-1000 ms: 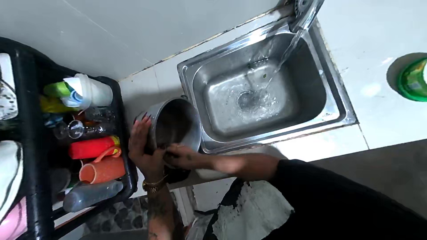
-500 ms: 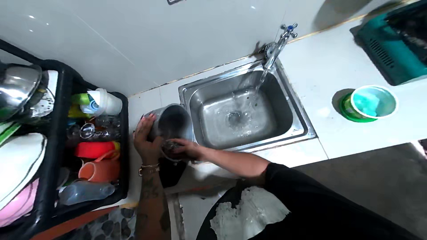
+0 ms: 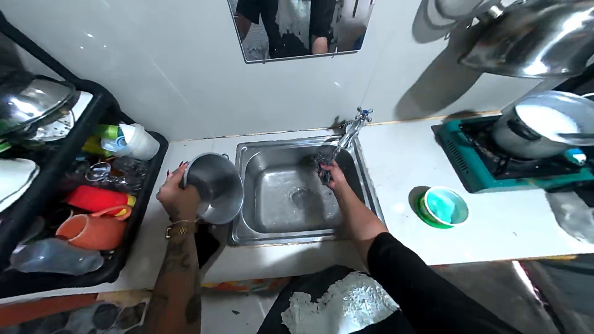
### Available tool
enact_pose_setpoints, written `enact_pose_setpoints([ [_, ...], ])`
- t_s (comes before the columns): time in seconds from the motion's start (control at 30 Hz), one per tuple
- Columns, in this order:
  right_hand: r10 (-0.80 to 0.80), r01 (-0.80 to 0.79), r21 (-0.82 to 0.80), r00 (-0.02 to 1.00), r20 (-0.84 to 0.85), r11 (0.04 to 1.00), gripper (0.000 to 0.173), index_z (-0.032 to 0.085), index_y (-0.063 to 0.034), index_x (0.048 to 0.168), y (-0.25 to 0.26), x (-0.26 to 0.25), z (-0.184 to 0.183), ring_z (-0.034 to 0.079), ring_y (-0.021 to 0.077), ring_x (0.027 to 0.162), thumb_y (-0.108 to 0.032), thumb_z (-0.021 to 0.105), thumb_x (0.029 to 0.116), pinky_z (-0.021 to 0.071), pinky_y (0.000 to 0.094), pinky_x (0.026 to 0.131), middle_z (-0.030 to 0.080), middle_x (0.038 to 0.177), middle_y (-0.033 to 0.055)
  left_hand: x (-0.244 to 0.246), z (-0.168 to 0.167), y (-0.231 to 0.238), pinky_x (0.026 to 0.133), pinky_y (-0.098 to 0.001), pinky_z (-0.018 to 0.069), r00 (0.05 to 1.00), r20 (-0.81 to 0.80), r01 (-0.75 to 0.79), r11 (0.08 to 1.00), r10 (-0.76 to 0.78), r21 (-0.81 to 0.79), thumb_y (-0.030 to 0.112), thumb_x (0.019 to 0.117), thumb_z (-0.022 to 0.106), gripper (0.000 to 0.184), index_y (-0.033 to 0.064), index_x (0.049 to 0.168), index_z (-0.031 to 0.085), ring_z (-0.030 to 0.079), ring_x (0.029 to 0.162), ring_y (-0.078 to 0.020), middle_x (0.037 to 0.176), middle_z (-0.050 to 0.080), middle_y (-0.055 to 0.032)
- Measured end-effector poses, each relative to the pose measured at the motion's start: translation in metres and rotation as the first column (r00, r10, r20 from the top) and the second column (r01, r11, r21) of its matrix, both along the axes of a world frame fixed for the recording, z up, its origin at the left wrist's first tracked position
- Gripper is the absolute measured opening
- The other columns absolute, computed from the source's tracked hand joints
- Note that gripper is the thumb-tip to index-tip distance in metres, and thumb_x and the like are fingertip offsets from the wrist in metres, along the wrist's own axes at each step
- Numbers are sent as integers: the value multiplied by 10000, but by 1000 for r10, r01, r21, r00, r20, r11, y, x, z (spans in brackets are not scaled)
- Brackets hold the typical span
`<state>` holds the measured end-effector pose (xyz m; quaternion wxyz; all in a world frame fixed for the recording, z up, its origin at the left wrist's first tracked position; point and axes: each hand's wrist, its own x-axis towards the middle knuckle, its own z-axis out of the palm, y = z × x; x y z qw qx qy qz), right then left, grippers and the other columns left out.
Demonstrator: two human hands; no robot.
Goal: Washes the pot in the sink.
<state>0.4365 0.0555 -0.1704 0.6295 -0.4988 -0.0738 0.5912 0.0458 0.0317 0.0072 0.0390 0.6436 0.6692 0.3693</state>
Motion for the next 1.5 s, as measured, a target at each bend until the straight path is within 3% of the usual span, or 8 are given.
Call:
enact_pose_setpoints([
  [0.3,199,-123,-330,958,207,936,614,550,-95,1294,21,18,7,591,183,727,-625,363,1046,525,362,619,615,955,93,-6,-32,-11,1004,-469,502,830,458,-226,943,317,-244,-210,809,583,667,5,1440,550,608,1219,-295,1402,588,-227],
  [0.5,501,-465,-188,823,269,865,688,257,-221,1585,15,28,10,668,222,862,7,520,992,583,385,697,623,1198,152,-20,-49,-11,1027,-468,496,735,567,-238,925,372,-297,-200,777,558,698,13,1442,548,598,1243,-286,1408,586,-211],
  [0.67,431,-393,-209,883,185,895,244,550,-96,1194,5,24,22,681,141,690,-195,356,1082,591,331,577,687,848,43,-25,-57,-13,997,-377,514,717,645,-174,964,263,-200,-203,781,527,662,-22,1417,561,626,1188,-217,1371,616,-201],
  [0.77,449,-424,-213,890,81,880,535,472,-99,1367,14,26,21,689,253,890,-451,157,1116,596,446,724,674,1048,117,-23,-57,-19,911,-308,539,742,641,-132,980,197,-148,-188,806,517,615,-18,1392,587,654,1076,-142,1312,654,-179],
  [1.03,268,-257,-81,894,358,963,540,303,-144,1527,7,18,37,681,194,780,-13,454,1026,604,388,628,638,1072,111,-18,-62,-28,899,-215,539,715,698,-29,999,44,-33,-199,810,490,585,-52,1367,590,663,1042,-48,1287,677,-147],
  [1.2,207,-267,-97,420,884,959,587,364,147,1465,-41,-1,51,562,313,1285,-50,605,967,468,386,1093,496,1424,330,-5,-66,-30,951,-262,534,691,722,19,998,35,-66,-166,818,499,576,-55,1377,575,655,1098,-90,1311,659,-158],
  [1.3,763,-472,-662,37,645,582,430,583,9,1352,-70,-9,24,659,355,1125,-113,665,947,518,537,994,658,1247,244,16,-74,-34,938,-280,551,673,735,40,990,75,-138,-174,809,509,627,-20,1415,559,660,1102,-101,1334,653,-139],
  [1.5,617,-310,-567,89,782,763,544,545,-75,1451,-91,17,76,640,401,1180,-176,687,936,480,581,1030,658,1275,250,66,-73,-29,828,-250,555,561,818,124,964,128,-236,-227,768,475,686,-41,1428,510,650,1032,-88,1326,624,-148],
])
